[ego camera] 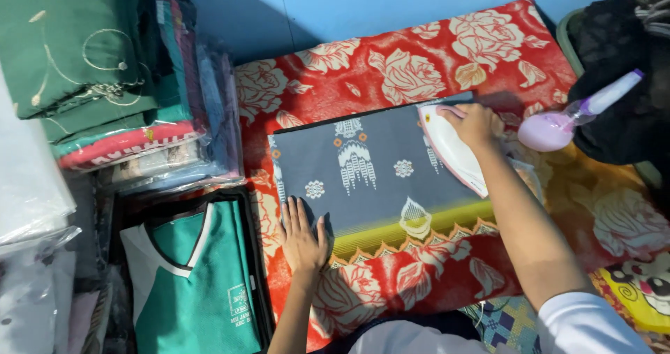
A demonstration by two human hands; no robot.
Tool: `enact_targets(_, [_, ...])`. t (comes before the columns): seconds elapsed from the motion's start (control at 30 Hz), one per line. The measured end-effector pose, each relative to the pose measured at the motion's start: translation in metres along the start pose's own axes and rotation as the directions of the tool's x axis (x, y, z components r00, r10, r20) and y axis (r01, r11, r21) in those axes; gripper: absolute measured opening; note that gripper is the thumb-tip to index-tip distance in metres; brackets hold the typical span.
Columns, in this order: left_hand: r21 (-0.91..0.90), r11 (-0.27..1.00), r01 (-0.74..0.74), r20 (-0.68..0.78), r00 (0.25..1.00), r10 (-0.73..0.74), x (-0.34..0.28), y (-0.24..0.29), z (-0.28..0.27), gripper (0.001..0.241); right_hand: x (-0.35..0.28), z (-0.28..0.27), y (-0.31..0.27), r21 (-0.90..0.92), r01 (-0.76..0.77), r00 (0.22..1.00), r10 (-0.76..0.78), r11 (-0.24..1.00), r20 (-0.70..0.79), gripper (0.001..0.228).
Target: The person irons a patterned piece of fabric on a floral-covered surface using a pink iron. They smooth the fabric with their hands, iron different sections, and then fold the fabric into a smaller rectangle.
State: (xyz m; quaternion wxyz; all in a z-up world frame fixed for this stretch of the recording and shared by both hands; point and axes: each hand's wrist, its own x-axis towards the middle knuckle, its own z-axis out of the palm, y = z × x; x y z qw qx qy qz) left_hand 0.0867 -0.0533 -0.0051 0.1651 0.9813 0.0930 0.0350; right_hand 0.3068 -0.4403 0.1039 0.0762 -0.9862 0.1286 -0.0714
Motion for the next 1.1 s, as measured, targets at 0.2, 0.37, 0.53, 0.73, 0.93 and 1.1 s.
enact_targets(0.2, [-0.041,0.999,-0.022,-0.087,0.996,0.019,0.001,-0.007,0.008,0.072,-0.082,-0.009,-0.062,0.386,-0.101,0.972,0.008,0.917,0.236,0.057])
enact_targets(0.37, [-0.190,0.977,-0.094,-0.234,0.971,0.048,-0.001,-0.014,0.013,0.062,-0.187,-0.064,-0.145,0.268,0.166,0.765,-0.296,0.949,0.572,0.051])
enact_targets(0.53, [-0.133,0.985,-0.109,-0.247,0.966,0.074,-0.005,-0.016,0.018,0.063,-0.176,-0.035,-0.099,0.225,0.108,0.813,-0.216,0.968,0.540,0.043])
enact_targets(0.73, [-0.031,0.985,-0.170,-0.232,0.960,0.158,-0.011,-0.007,0.005,0.073,-0.122,-0.050,0.045,0.143,-0.326,0.923,0.282,0.935,0.262,0.042])
enact_targets(0.93, [-0.153,0.836,-0.527,-0.066,0.850,0.523,-0.030,0.005,-0.017,0.101,-0.095,-0.040,0.175,-0.025,-0.348,0.937,0.347,0.937,-0.026,0.047])
enact_targets(1.1, [-0.172,0.775,-0.608,-0.017,0.789,0.614,-0.040,-0.015,-0.019,0.093,-0.102,-0.024,0.213,-0.350,-0.234,0.969,0.188,0.907,-0.160,0.067])
